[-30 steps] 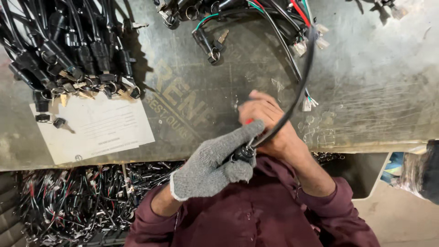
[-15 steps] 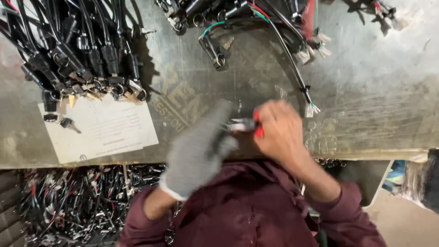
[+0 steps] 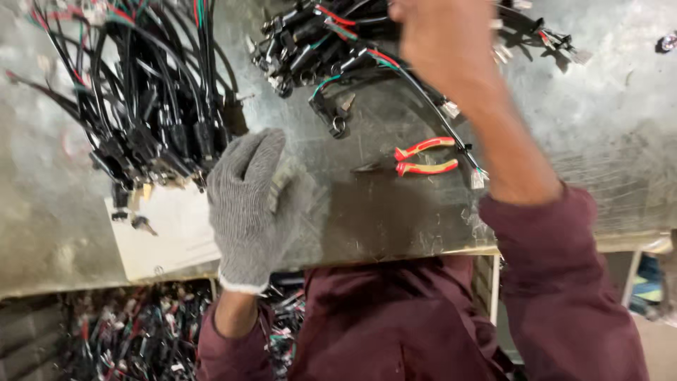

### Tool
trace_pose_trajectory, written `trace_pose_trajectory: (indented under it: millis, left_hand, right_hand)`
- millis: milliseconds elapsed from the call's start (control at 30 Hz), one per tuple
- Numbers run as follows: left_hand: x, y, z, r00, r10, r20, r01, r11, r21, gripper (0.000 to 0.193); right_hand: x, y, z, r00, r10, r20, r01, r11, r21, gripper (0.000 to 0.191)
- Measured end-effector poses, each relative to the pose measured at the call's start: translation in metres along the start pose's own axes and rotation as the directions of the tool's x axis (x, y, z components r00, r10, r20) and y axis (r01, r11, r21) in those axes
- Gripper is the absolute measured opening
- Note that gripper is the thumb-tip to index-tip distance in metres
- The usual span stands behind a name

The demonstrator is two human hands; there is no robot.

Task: The person strips the outer insulation from the ends of black cable assemblies at a workbench, using pliers to cut and pull the jacket off and exposing the inner colored wires. They work through the cables one at a time and set the processed cables aside on the bench.

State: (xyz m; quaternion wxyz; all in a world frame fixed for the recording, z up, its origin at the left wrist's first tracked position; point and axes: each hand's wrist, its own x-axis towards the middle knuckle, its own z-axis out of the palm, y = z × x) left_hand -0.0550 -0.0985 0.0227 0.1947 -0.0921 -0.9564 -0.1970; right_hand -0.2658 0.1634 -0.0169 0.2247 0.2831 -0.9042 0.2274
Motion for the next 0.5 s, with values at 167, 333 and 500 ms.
trace_pose_trajectory:
  millis: [167,333,500]
  left_hand:
    - [0.006,0.019,0.008,0.974,-0.202,-0.100,0.103,0.794,-0.599,0.068]
    - [-0.017,0.046,0.041,0.817,0.168,0.552,0.431,0.459,-0.777,0.028]
    - [-0.085,0.056,0.103,0.720,0.091,0.688,0.694,-0.115,-0.711,0.032]
  right_hand:
    - [-0.052,-0.056,-0.112,0.979,-0.165,0.118,0.139,0.970,0.200,0.020]
    - [-0.092,-0.117,-0.098,0.925,0.158,-0.345,-0.077,0.969,0.237,0.026]
    - [-0.151,-0.124,-0.040,0.728,0.560,0.396,-0.351,-0.191,0.917,0.049]
